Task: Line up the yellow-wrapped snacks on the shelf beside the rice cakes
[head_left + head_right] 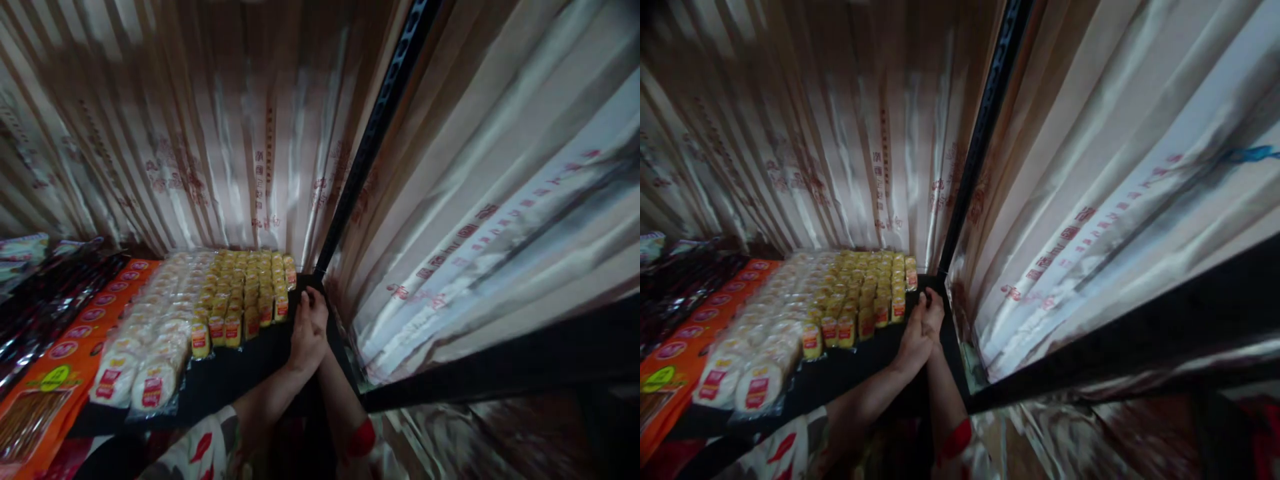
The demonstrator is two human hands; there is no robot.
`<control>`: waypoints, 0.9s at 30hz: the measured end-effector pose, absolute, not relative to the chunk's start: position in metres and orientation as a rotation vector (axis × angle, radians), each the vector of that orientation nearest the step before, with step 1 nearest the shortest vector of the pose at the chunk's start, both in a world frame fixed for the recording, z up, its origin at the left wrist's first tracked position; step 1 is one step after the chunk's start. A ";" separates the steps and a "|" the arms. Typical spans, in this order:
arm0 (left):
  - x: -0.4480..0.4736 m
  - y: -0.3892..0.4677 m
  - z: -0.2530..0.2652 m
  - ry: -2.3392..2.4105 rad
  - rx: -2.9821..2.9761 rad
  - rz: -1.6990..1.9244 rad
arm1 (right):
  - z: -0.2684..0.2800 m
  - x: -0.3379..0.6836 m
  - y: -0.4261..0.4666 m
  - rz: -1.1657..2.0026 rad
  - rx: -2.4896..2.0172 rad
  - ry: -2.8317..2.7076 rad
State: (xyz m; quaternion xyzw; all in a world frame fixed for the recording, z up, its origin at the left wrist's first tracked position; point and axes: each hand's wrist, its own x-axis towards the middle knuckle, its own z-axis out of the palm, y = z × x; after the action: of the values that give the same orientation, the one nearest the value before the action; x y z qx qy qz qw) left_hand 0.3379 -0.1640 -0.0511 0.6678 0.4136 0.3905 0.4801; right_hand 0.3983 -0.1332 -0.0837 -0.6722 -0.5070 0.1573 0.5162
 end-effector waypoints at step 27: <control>0.088 -0.348 -0.146 1.788 1.684 0.044 | -0.127 0.218 -0.350 0.971 -1.615 -1.852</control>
State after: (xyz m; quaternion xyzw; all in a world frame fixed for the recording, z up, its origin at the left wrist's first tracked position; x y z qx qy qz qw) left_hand 0.0878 -0.3479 -0.1462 0.6456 0.6857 0.0169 0.3358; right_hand 0.2178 -0.3502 -0.1275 -0.5924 -0.6791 0.3561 0.2471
